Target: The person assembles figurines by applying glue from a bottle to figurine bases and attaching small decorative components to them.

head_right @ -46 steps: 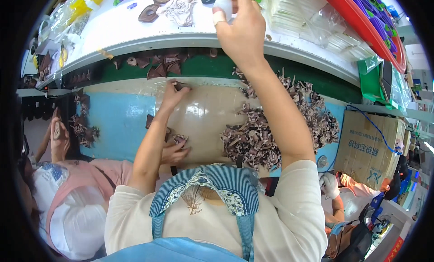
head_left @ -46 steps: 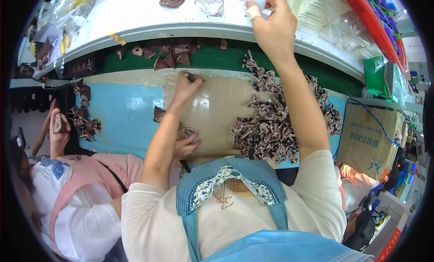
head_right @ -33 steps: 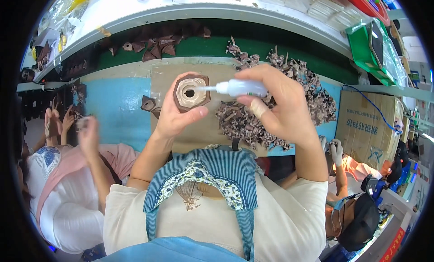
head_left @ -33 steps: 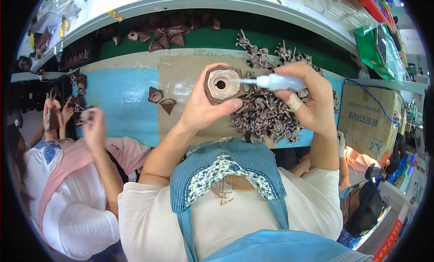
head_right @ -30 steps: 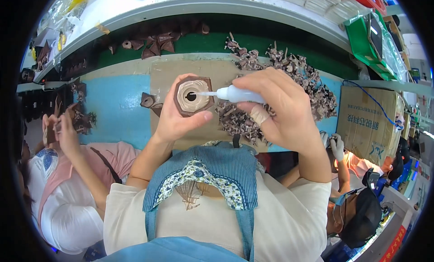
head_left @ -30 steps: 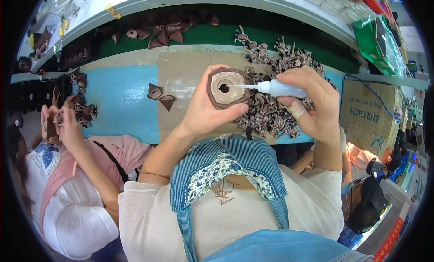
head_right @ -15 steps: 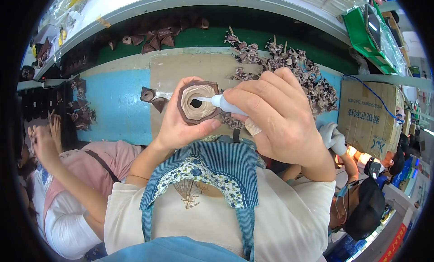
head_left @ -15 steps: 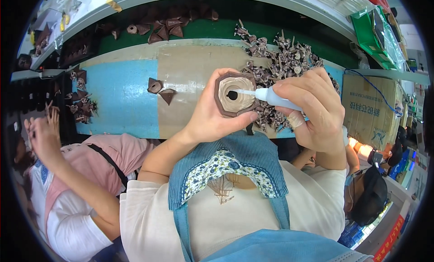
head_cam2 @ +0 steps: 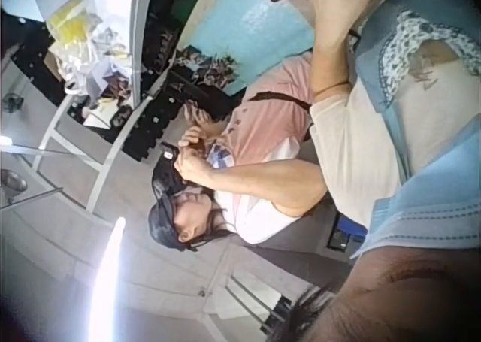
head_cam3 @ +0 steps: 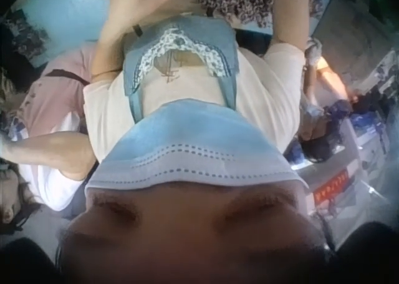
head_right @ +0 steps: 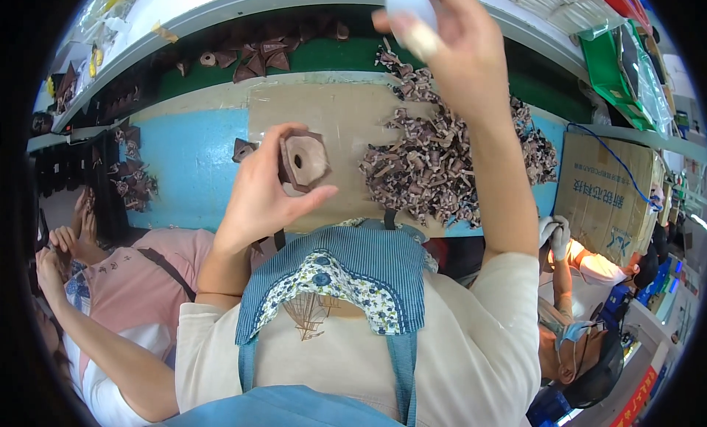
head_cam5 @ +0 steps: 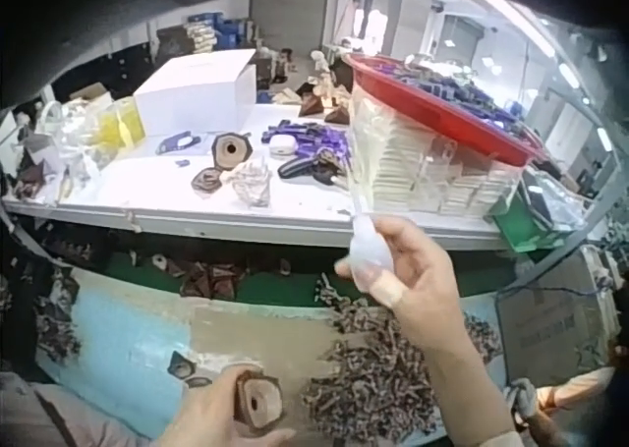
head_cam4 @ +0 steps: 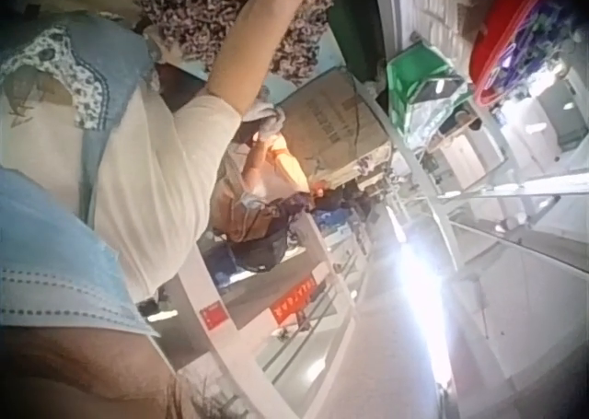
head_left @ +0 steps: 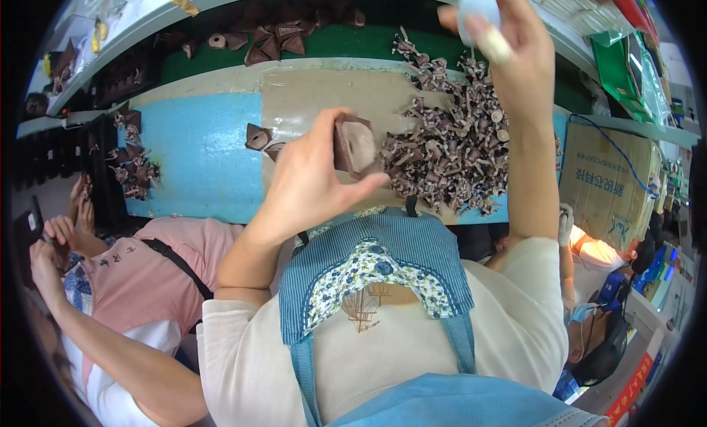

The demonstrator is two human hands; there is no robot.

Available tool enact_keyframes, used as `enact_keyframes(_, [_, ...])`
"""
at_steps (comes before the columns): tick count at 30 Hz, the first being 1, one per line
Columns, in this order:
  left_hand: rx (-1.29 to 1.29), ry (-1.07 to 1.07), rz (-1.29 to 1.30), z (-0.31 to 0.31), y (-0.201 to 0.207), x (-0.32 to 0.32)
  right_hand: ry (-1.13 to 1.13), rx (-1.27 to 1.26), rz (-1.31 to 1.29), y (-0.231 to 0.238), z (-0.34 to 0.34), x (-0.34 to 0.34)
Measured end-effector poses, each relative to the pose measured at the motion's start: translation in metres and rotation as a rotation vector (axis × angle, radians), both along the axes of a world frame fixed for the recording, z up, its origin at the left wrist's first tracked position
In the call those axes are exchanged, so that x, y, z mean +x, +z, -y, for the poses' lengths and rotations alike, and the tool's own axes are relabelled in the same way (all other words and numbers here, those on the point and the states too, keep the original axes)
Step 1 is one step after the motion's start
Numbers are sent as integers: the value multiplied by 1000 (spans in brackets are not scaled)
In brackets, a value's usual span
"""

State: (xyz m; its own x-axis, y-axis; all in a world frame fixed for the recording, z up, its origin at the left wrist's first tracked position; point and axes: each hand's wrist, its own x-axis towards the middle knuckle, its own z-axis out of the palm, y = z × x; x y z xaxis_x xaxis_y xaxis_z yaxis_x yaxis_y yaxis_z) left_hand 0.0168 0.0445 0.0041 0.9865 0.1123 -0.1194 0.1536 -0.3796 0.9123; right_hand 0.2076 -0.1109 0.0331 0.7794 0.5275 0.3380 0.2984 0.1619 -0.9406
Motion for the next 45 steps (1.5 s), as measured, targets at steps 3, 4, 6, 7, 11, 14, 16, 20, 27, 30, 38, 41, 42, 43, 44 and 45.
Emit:
enact_keyframes(3, [345, -3, 83, -13, 1, 0, -95, 35, 142, 4, -46, 43])
enact_keyframes(4, [344, -6, 79, -16, 1, 1, -151, -50, 215, 3, -60, 55])
enact_keyframes(6, [438, -8, 212, -22, 3, 3, -270, -214, 294, 4, -83, 68])
enact_keyframes(7, [432, -36, 223, -24, 3, 7, -404, -380, 377, 8, -83, 74])
enact_keyframes(11, [310, 75, 408, -24, -10, 12, -515, -323, 592, -24, -90, 78])
enact_keyframes(14, [234, 206, 502, -18, -21, 13, -509, -195, 943, -64, -62, 57])
enact_keyframes(16, [159, 276, 553, -11, -28, 20, -505, -137, 889, -78, -42, 28])
enact_keyframes(20, [29, 306, 717, 8, -29, 41, -400, -734, 610, -189, 14, 21])
enact_keyframes(27, [68, 376, 894, 25, -34, 68, -354, -1461, 451, -259, 27, 28])
enact_keyframes(30, [83, 432, 954, 24, -34, 72, -271, -1555, 569, -266, 22, 28])
enact_keyframes(38, [82, 487, 1054, 19, -34, 71, -354, -1485, 622, -282, 23, 40])
enact_keyframes(41, [96, 520, 1074, 14, -32, 66, -415, -1229, 464, -251, 19, 29])
enact_keyframes(42, [102, 522, 1085, 14, -30, 66, -418, -1232, 470, -253, 23, 29])
enact_keyframes(43, [96, 524, 1090, 13, -29, 67, -379, -902, 104, -255, 30, 30])
enact_keyframes(44, [92, 520, 1137, 12, -27, 69, -328, -555, -243, -257, 35, 31])
enact_keyframes(45, [100, 533, 1180, 10, -29, 69, -209, -342, -602, -223, 26, 22])
